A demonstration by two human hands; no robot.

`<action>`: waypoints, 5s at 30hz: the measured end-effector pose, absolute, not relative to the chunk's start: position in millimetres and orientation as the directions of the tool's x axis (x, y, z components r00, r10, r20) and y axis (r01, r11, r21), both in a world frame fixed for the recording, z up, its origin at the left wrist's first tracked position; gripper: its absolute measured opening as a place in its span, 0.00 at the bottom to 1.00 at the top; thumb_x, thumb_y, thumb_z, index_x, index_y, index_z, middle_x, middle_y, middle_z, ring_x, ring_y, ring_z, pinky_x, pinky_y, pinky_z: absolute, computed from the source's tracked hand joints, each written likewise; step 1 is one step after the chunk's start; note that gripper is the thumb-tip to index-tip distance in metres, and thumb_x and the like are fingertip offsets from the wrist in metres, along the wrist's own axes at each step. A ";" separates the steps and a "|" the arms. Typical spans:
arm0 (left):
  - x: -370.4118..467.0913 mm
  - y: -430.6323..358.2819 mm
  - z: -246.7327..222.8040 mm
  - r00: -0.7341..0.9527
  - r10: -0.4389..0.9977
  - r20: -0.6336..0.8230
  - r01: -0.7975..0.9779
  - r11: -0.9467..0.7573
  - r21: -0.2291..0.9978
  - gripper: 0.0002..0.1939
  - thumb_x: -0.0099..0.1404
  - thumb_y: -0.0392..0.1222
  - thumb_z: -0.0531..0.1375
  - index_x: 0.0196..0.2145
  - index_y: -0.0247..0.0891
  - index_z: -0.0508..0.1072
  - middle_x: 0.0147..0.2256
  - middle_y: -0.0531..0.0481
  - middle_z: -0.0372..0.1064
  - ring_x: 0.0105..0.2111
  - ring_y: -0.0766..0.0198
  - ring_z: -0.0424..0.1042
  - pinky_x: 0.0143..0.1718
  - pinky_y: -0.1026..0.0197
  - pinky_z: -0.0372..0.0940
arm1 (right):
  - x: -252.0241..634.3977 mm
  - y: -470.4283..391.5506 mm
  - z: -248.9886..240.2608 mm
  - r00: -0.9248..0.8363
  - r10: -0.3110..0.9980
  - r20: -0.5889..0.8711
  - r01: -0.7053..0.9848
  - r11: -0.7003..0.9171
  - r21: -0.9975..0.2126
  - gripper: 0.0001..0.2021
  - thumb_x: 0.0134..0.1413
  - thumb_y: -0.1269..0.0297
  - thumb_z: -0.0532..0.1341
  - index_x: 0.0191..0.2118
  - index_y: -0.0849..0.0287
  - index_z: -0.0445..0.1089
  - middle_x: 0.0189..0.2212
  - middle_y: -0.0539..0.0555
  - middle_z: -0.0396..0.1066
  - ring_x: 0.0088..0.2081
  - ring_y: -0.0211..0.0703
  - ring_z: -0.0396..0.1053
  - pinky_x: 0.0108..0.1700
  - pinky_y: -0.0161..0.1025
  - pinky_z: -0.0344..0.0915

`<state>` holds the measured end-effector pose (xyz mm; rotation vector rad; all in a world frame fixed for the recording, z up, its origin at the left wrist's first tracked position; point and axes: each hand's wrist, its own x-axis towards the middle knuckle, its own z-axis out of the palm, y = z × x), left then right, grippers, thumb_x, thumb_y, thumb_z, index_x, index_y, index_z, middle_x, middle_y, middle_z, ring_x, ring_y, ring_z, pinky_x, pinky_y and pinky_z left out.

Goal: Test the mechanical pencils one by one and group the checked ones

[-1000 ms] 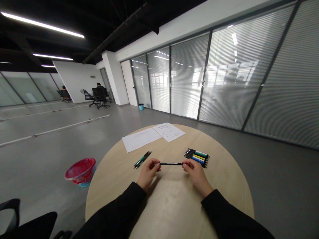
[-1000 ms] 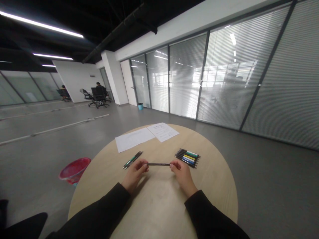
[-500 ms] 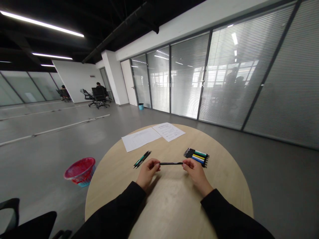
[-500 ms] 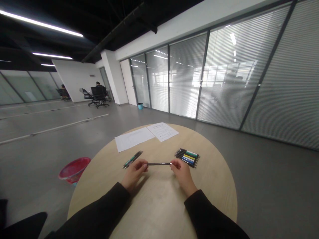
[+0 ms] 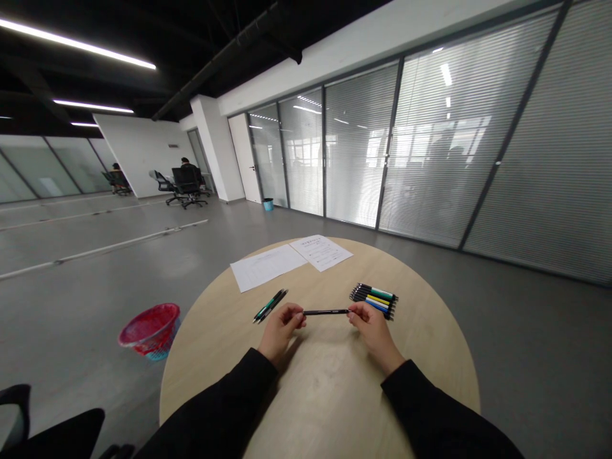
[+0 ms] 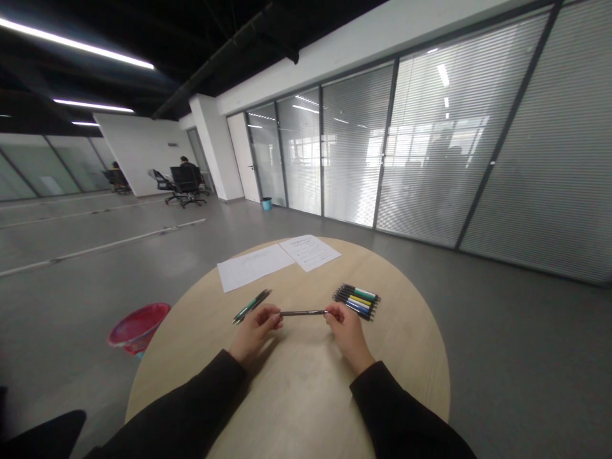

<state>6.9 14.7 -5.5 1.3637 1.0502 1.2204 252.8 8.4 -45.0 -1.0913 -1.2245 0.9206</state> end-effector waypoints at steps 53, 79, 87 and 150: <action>2.5 18.5 -9.0 0.117 0.971 0.208 0.117 -0.221 0.968 0.12 0.55 0.47 0.67 0.31 0.35 0.75 0.24 0.52 0.70 0.26 0.63 0.70 0.32 0.61 0.66 | 254.0 2.6 -41.0 0.100 0.969 0.228 0.095 0.219 -0.971 0.17 0.53 0.49 0.63 0.33 0.60 0.72 0.27 0.55 0.74 0.28 0.42 0.68 0.30 0.37 0.63; 2.2 17.7 -7.8 0.143 0.970 0.195 0.106 -0.211 0.972 0.12 0.55 0.46 0.66 0.32 0.34 0.74 0.24 0.51 0.71 0.26 0.64 0.71 0.32 0.61 0.65 | 251.5 1.9 -41.4 0.115 0.968 0.224 -0.027 0.229 -0.973 0.18 0.53 0.47 0.63 0.30 0.58 0.67 0.23 0.49 0.66 0.25 0.39 0.64 0.28 0.36 0.60; 2.8 15.1 -3.2 0.169 0.969 0.181 0.085 -0.197 0.977 0.13 0.56 0.47 0.66 0.31 0.34 0.74 0.24 0.51 0.72 0.26 0.64 0.71 0.32 0.61 0.66 | 248.0 -0.9 -32.1 0.144 0.967 0.212 -0.088 0.225 -0.970 0.16 0.50 0.49 0.66 0.30 0.59 0.68 0.24 0.50 0.68 0.24 0.38 0.64 0.26 0.35 0.61; 2.5 16.6 -7.7 0.109 0.979 0.171 0.071 -0.180 0.981 0.16 0.54 0.50 0.67 0.32 0.35 0.73 0.24 0.52 0.71 0.26 0.64 0.71 0.32 0.60 0.67 | 254.4 -1.9 -37.2 0.078 0.949 0.304 0.207 0.283 -0.937 0.15 0.58 0.52 0.59 0.30 0.58 0.69 0.24 0.51 0.70 0.26 0.40 0.67 0.30 0.36 0.64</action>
